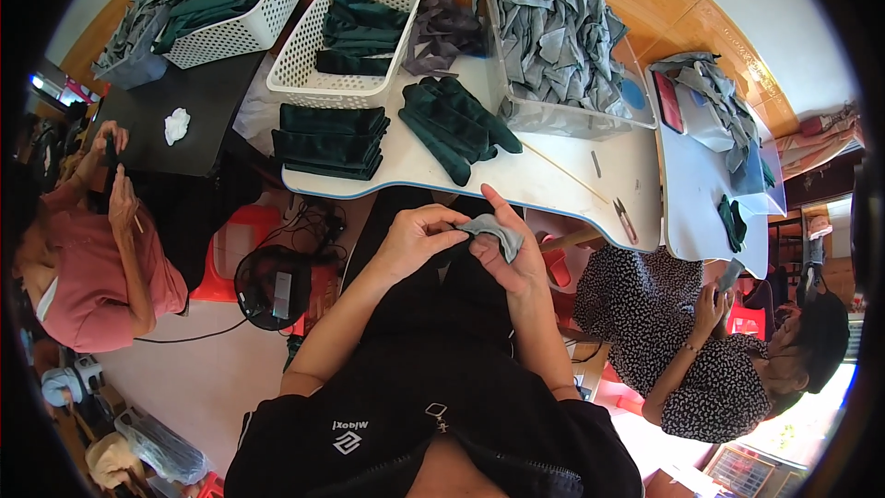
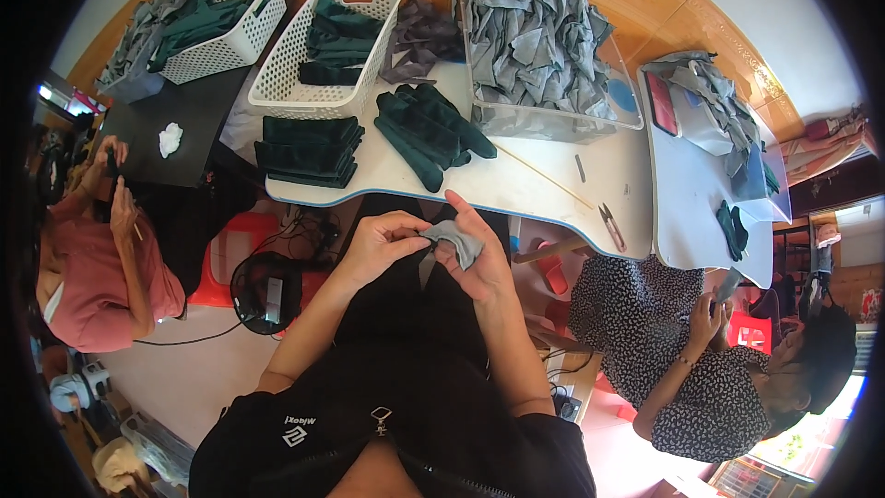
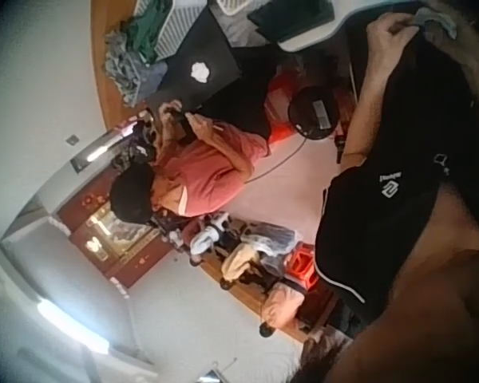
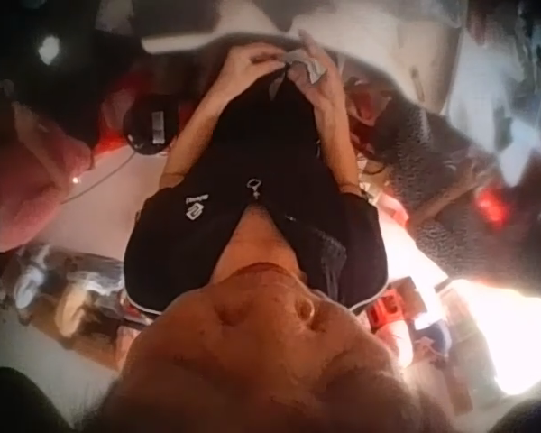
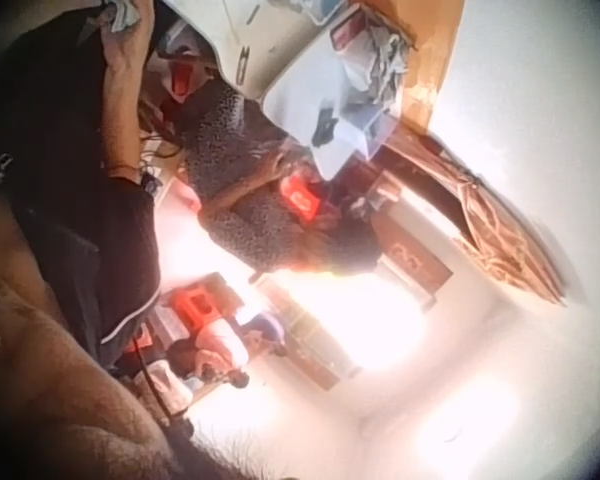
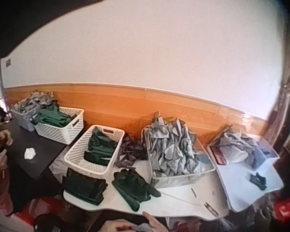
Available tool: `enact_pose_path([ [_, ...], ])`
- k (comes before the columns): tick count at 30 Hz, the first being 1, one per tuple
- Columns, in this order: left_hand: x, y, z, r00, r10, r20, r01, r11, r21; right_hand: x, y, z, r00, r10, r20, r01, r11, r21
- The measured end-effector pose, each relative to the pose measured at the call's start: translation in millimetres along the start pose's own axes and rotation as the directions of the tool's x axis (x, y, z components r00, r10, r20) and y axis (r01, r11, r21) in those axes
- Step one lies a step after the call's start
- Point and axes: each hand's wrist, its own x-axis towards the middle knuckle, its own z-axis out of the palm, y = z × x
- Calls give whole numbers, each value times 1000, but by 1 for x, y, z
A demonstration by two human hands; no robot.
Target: Assembling and preparing small fabric components by hand in a textile manufacturing workshop.
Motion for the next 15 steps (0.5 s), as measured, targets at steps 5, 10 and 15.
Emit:
enact_pose_path([
  [5, 16, -25, 12, 976, -144, -162, 83, 939, -335, 9, 31, 11, 920, -312, -237, 227, 918, -325],
  [10, 19, -26, 26, 971, -162, -177, 83, 918, -387, 15, 45, -1, 844, -527, -95, 193, 465, -864],
  [15, 11, -29, 30, 954, -103, -283, 49, 980, -193, 9, 33, 0, 883, -450, -134, 93, 448, -889],
])
